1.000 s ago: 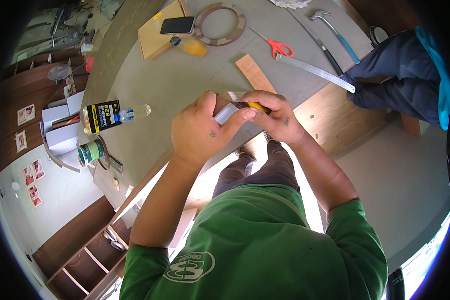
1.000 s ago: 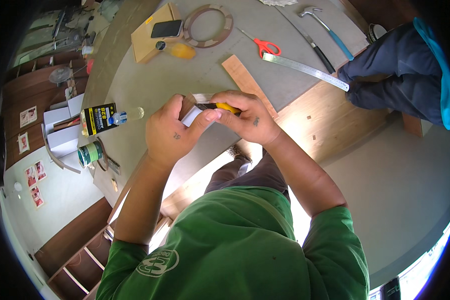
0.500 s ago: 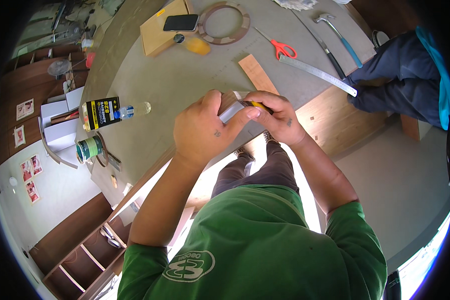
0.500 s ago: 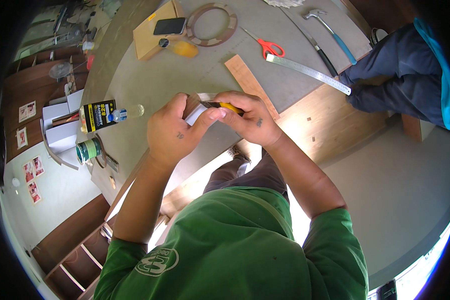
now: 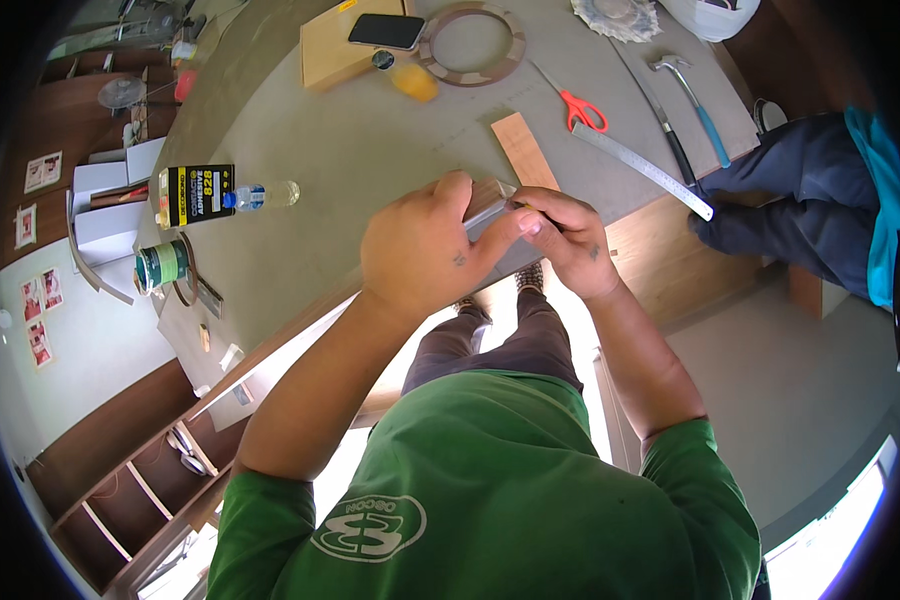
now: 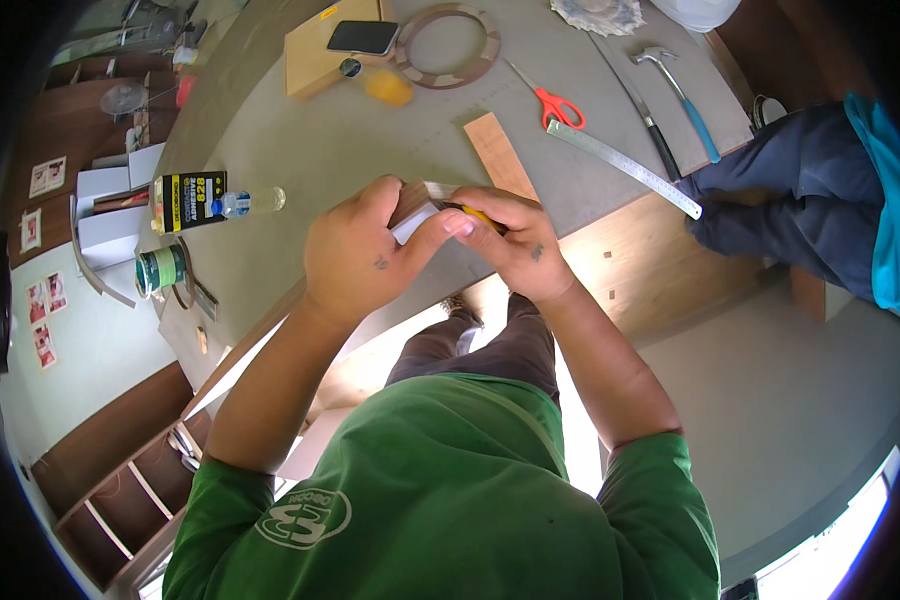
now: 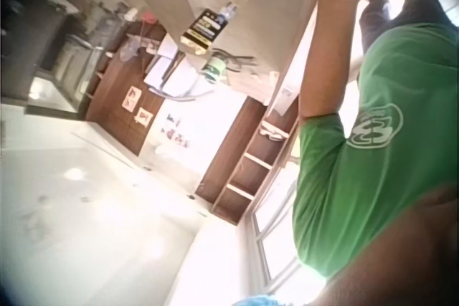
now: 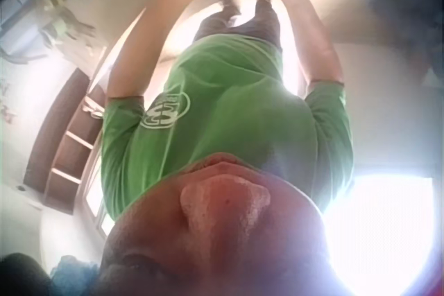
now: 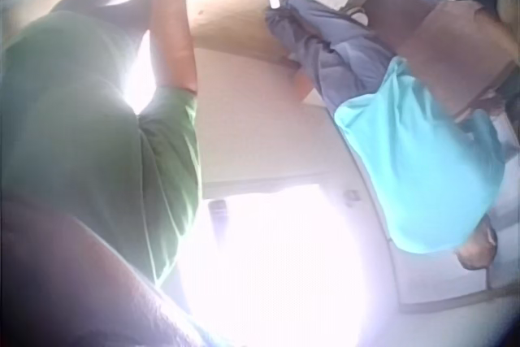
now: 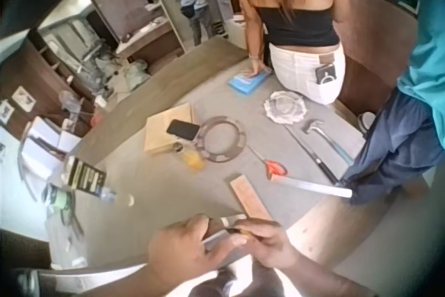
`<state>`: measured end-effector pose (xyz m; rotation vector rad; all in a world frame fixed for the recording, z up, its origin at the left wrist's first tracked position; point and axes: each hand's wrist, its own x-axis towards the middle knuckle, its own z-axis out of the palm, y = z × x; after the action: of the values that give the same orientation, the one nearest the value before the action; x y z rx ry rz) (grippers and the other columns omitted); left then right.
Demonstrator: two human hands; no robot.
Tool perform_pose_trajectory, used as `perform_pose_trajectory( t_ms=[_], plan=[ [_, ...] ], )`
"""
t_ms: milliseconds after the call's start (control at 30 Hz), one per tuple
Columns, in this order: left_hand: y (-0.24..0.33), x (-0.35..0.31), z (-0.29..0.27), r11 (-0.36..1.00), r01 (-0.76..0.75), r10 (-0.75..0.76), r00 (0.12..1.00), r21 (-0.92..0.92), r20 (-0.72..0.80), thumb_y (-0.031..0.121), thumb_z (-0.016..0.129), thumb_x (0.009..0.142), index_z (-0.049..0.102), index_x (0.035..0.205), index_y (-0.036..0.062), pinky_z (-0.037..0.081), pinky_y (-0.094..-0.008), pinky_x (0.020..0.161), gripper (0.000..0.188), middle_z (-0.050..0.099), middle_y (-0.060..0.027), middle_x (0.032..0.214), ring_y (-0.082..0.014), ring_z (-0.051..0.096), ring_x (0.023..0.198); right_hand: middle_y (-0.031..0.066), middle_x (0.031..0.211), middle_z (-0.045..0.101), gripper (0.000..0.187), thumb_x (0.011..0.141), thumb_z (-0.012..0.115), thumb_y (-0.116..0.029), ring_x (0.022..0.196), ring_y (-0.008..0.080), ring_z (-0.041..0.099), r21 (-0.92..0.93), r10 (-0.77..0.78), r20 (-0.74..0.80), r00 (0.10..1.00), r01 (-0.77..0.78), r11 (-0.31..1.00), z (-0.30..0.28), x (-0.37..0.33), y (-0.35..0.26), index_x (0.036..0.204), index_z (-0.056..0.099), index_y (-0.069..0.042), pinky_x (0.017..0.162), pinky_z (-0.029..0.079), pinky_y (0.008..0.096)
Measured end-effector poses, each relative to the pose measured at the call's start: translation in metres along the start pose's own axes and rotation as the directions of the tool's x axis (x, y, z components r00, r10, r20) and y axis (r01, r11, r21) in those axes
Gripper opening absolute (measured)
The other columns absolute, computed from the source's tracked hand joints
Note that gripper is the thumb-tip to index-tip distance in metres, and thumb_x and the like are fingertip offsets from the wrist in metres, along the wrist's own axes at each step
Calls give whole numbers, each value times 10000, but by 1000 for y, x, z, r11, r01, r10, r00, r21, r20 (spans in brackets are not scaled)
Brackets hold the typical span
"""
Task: The person places a long white board on a workbench, picks up a smaller wooden piece, and uses a utility knife and a handsaw to mark and cut a section from it. The person then fits the wooden piece onto the side of the white board and lifts the board to inspect the placement.
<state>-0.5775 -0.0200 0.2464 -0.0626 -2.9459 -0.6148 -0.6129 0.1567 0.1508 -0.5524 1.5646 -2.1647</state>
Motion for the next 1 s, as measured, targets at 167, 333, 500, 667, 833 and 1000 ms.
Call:
perform_pose_trajectory(
  t_ms=[167, 333, 500, 667, 833, 1000],
  plan=[
    [-4, -1, 1, 1000, -7, 7, 1000, 19, -19, 578, 790, 825, 482, 690, 75, 444, -358, 452, 605, 532, -80, 562, -248, 526, 463, 41, 886, 602, 213, 995, 670, -145, 801, 117, 496, -11, 37, -64, 997, -37, 999, 7, -1, -4, 1059, 651, 57, 707, 424, 264],
    [-3, 1, -1, 999, -28, 28, 1000, 40, 0, 561, 749, 850, 487, 685, 79, 461, -396, 430, 573, 556, -109, 536, -293, 596, 474, 48, 904, 618, 218, 1002, 658, -153, 828, 134, 519, -2, 41, -80, 996, -41, 999, 9, -2, -4, 1056, 645, 58, 746, 447, 272],
    [-7, -1, 1, 999, -25, 26, 999, 21, -25, 555, 753, 857, 476, 681, 76, 441, -385, 430, 580, 542, -103, 544, -281, 554, 465, 58, 922, 635, 233, 1003, 659, -166, 848, 135, 543, -16, 72, -106, 992, -75, 997, 13, -1, -7, 1064, 655, 58, 768, 459, 269],
    [-9, 0, 3, 998, -50, 51, 997, 35, -52, 554, 758, 864, 474, 681, 76, 417, -369, 427, 585, 517, -89, 541, -263, 506, 450, 61, 923, 645, 261, 1003, 669, -193, 851, 128, 553, -18, 107, -140, 984, -111, 994, 16, -1, -9, 1080, 666, 57, 770, 464, 265],
    [-7, 1, -2, 998, -38, 37, 999, 55, 13, 511, 717, 888, 497, 703, 74, 480, -411, 449, 522, 581, -126, 563, -315, 620, 505, 54, 922, 645, 257, 1006, 666, -196, 849, 123, 552, -11, 111, -148, 983, -114, 993, 16, -3, -7, 1078, 671, 50, 769, 465, 262],
    [-10, 1, 2, 998, -45, 47, 998, 43, -31, 523, 727, 889, 462, 678, 82, 426, -391, 420, 556, 520, -104, 533, -287, 540, 460, 53, 929, 653, 248, 1010, 657, -189, 851, 120, 557, -34, 93, -136, 986, -98, 995, 19, -1, -8, 1090, 674, 45, 767, 467, 260]
  ],
)
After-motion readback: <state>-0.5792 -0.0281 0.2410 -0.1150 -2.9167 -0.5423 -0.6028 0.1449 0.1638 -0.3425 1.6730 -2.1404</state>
